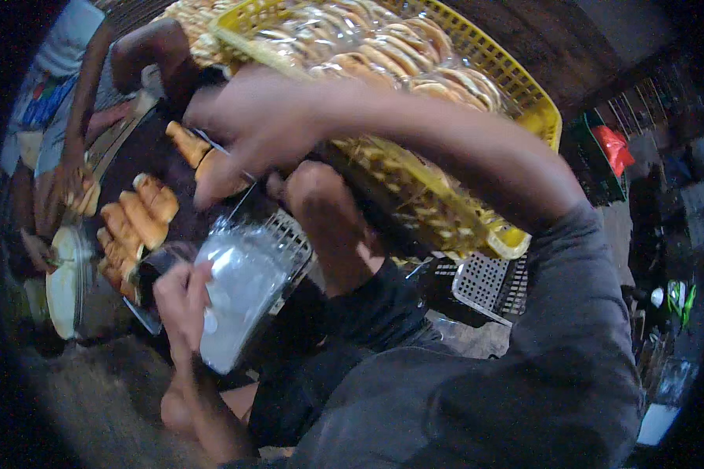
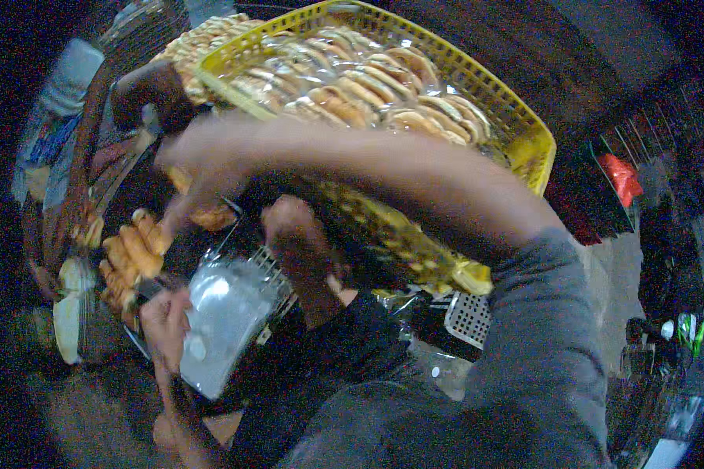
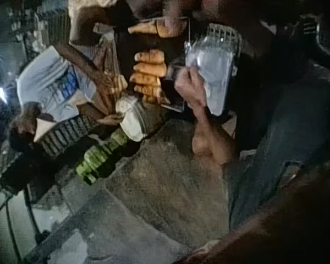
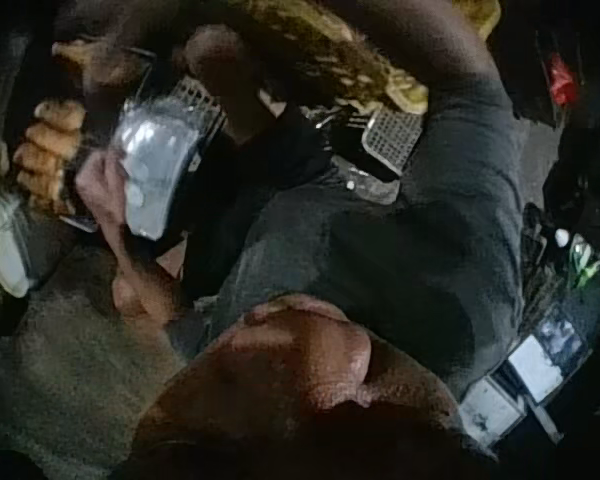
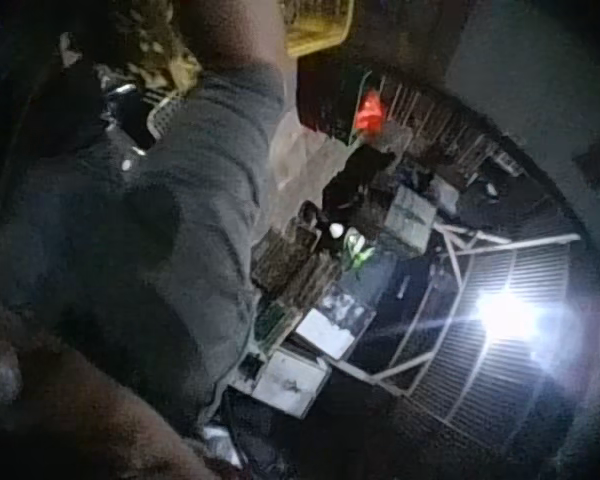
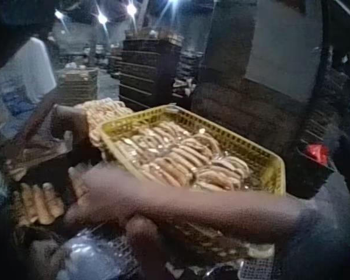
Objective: The person sits on the floor and packages small bread rolls into clear plastic bags. They pick up a roll, place it into a bag, and then put the bagged roll into a yellow basket. The process is repeated continuously with a coworker visible in the background.
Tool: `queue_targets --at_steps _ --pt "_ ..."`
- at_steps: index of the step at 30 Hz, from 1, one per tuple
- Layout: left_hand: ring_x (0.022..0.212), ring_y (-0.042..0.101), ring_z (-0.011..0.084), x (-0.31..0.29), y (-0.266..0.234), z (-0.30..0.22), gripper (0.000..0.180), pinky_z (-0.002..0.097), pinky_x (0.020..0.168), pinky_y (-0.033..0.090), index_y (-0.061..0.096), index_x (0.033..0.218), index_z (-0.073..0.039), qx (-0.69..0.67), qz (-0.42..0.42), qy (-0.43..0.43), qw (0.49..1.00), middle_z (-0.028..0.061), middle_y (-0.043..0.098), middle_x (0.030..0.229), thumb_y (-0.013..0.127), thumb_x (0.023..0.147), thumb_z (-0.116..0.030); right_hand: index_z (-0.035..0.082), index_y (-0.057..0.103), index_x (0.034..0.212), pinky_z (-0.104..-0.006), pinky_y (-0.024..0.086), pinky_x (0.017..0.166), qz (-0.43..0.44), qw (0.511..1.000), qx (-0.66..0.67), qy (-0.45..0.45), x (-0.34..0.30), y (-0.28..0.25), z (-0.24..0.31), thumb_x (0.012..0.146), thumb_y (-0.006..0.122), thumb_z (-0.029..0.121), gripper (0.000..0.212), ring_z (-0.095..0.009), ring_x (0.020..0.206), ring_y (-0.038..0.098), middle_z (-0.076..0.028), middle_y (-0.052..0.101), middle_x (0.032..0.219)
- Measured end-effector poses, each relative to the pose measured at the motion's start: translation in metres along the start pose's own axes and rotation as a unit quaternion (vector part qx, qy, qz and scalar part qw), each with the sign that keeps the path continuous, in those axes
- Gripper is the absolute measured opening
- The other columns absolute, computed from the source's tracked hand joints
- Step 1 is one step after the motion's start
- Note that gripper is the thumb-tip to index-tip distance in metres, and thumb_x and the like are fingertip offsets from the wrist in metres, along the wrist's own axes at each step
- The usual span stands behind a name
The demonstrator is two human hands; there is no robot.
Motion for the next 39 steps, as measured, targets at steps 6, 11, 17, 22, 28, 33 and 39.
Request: queue_targets --at_steps 6,11,17,22,28,33,39 --pt "0.058 0.060 0.0194 0.019 0.001 0.054 0.064 0.0278 0.058 0.048 0.063 0.083 0.002 -0.378 -0.122 -0.162 0.903 0.0094 0.063 0.068 0.055 0.085 -0.061 -0.002 0.059 0.090 -0.0414 0.052 0.073 -0.219 0.941 0.258 0.025 0.053 0.103 0.040 0.082 0.065 0.018 0.022 -0.034 0.076 0.065 -0.017 0.065 0.080" --pt "0.084 0.061 0.0168 0.021 -0.013 0.089 0.053 0.0318 0.081 0.050 0.061 0.102 -0.001 -0.704 -0.179 -0.104 0.679 0.0062 0.065 0.090 0.062 0.085 -0.051 -0.002 0.061 0.086 -0.0242 0.051 0.054 -0.190 0.775 0.577 0.171 0.027 0.157 0.019 0.091 0.060 0.019 0.022 -0.013 0.064 0.064 -0.009 0.063 0.081" --pt "0.083 0.062 0.0148 0.019 -0.066 0.131 0.036 0.0292 0.076 0.052 0.061 0.103 0.000 -0.539 -0.469 -0.079 0.695 0.0069 0.064 0.091 0.069 0.086 -0.030 -0.002 0.062 0.086 -0.0241 0.046 0.048 -0.134 0.804 0.550 0.183 0.082 0.171 0.037 0.093 0.058 0.026 0.029 -0.012 0.061 0.063 -0.003 0.059 0.063" --pt "0.104 0.058 0.0228 0.002 -0.088 0.218 0.057 0.0355 0.089 0.048 0.052 0.119 0.009 -0.436 -0.620 -0.157 0.633 0.0146 0.058 0.119 0.066 0.088 -0.036 -0.003 0.066 0.091 -0.0411 0.050 0.077 -0.349 0.916 0.114 0.159 0.140 0.271 -0.014 0.081 0.069 0.031 0.036 -0.031 0.082 0.065 -0.016 0.067 0.084" --pt "0.120 0.046 0.0209 -0.016 -0.092 0.235 0.062 0.0353 0.102 0.036 0.045 0.130 0.005 -0.385 -0.627 -0.102 0.669 0.0114 0.051 0.130 0.048 0.095 -0.046 -0.006 0.063 0.107 -0.0390 0.050 0.082 -0.185 0.921 0.272 0.209 0.135 0.215 -0.040 0.082 0.067 0.028 0.042 -0.031 0.088 0.065 -0.020 0.068 0.097" --pt "0.125 0.041 0.0203 0.014 -0.079 0.201 0.069 0.0362 0.106 0.030 0.046 0.130 0.005 -0.412 -0.504 -0.151 0.744 0.0141 0.050 0.131 0.041 0.095 -0.055 -0.006 0.061 0.114 -0.0311 0.049 0.086 -0.192 0.807 0.512 0.224 0.039 0.114 -0.077 0.083 0.063 0.022 0.042 -0.020 0.096 0.063 -0.016 0.066 0.105" --pt "0.121 0.049 0.0270 0.038 -0.056 0.124 0.070 0.0401 0.105 0.034 0.040 0.134 0.002 -0.391 -0.440 -0.047 0.807 0.0179 0.052 0.131 0.028 0.098 -0.056 -0.008 0.058 0.115 -0.0299 0.051 0.084 -0.213 0.743 0.603 0.200 0.045 0.107 -0.064 0.088 0.059 0.015 0.036 -0.020 0.094 0.064 -0.016 0.065 0.106"
Point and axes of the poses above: each hand's wrist, its own x-axis towards the middle knuckle, its own y-axis out of the palm, z = x × y, the point moved 5 cm from there along x, towards the middle knuckle
